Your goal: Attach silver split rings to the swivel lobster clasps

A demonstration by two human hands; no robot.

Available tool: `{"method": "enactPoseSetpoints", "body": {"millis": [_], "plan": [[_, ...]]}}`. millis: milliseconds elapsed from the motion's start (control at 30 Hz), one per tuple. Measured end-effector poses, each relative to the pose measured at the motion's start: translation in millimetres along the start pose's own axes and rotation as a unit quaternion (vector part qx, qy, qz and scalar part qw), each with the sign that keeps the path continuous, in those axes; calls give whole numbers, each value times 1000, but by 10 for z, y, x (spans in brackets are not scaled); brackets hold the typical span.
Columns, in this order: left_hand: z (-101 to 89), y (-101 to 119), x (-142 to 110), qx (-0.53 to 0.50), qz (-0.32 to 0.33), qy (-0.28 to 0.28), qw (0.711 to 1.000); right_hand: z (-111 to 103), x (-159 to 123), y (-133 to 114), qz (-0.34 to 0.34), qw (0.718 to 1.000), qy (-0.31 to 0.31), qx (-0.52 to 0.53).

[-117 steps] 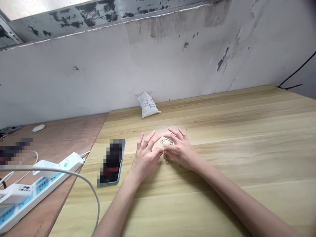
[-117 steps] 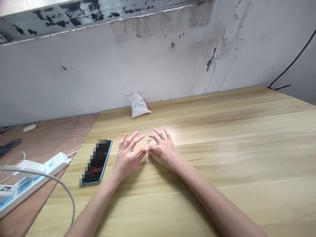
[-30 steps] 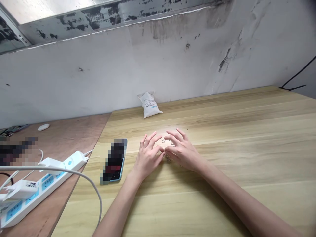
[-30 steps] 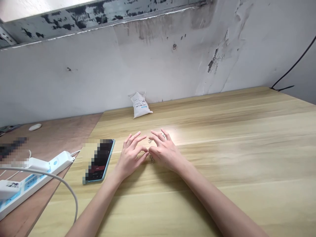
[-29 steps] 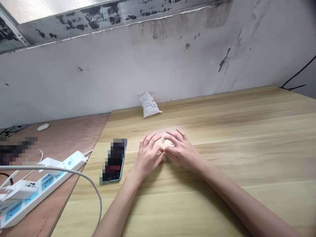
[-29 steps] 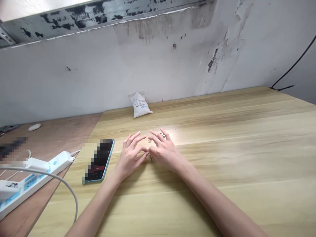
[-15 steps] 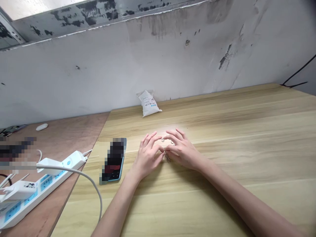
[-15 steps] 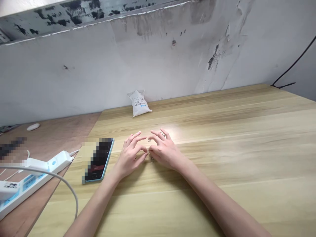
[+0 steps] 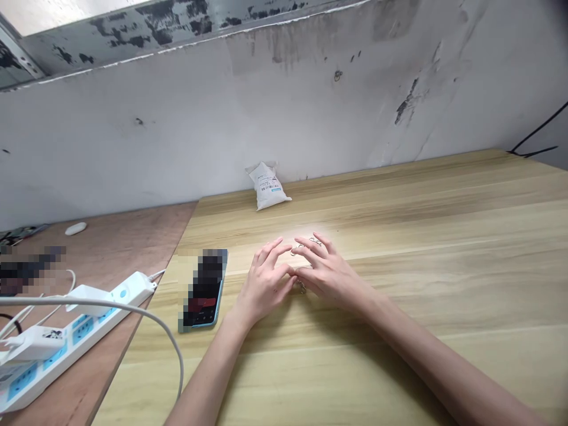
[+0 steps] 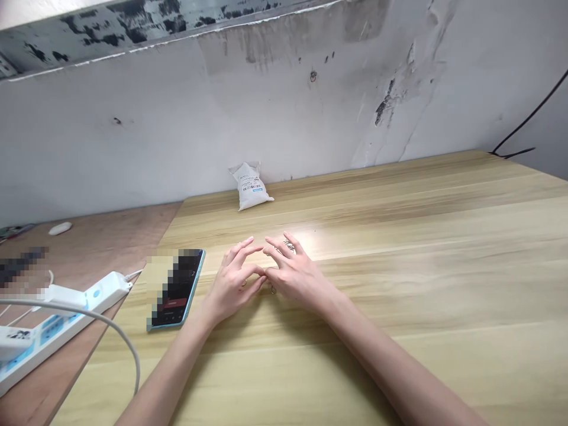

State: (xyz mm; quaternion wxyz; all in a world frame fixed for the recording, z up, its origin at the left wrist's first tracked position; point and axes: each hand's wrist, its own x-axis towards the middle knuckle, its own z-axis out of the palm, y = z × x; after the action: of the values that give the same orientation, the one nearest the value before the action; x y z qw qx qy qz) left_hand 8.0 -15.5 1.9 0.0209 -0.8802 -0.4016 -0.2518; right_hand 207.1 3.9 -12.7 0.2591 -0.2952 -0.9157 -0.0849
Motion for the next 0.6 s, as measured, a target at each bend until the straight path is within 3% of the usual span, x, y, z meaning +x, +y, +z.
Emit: {"method": "enactPoseSetpoints", "body": {"millis": [300,600], "plan": [[-44,-8,14,-48,19,32,998,-8,-32,99,64,988,2,140],[-40,-4,15,-30,5,32,999,24,-29,83,80,988,21,131]]}}
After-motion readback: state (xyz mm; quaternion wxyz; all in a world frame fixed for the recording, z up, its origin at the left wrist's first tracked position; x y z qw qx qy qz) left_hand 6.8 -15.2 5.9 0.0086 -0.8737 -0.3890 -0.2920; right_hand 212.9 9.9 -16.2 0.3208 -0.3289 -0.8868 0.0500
